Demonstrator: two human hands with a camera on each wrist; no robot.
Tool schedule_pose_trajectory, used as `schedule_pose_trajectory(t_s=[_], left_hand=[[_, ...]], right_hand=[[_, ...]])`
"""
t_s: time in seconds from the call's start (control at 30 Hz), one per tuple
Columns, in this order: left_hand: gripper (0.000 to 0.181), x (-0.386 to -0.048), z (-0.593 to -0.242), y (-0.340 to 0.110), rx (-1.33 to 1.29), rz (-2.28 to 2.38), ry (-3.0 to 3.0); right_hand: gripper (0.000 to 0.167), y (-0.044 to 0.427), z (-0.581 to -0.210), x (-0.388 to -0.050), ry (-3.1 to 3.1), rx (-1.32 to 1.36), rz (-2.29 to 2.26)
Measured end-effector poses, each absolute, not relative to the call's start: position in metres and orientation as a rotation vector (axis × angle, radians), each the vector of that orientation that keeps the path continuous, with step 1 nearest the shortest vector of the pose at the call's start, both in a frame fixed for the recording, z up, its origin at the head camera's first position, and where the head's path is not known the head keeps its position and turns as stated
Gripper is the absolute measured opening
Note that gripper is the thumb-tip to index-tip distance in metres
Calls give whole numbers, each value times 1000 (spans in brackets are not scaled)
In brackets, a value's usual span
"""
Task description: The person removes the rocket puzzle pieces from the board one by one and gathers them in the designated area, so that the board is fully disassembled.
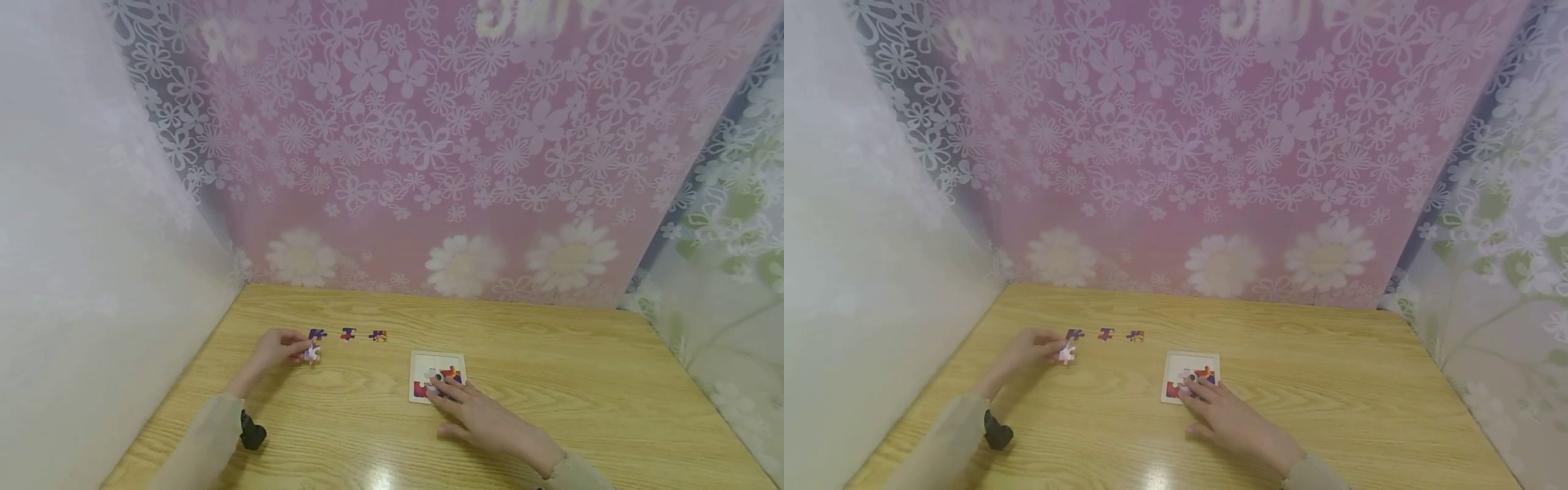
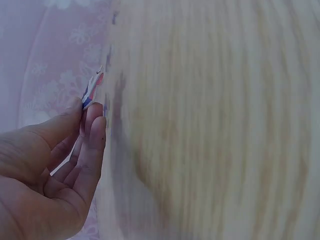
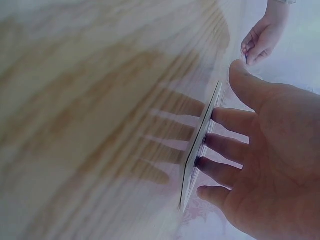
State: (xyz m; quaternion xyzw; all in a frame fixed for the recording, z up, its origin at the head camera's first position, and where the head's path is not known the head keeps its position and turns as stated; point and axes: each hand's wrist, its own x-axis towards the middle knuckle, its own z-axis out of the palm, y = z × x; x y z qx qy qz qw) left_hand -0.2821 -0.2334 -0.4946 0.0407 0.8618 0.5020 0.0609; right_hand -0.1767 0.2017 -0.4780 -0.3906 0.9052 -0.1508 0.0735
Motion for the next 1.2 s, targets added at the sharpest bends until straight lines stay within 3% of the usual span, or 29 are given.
schedule_pose_trajectory(t_s=[1.2], left_hand=[[10, -282, -487, -224, 152, 1062, 2921]], right_hand=[[64, 201, -473, -174, 2713, -1172, -466]])
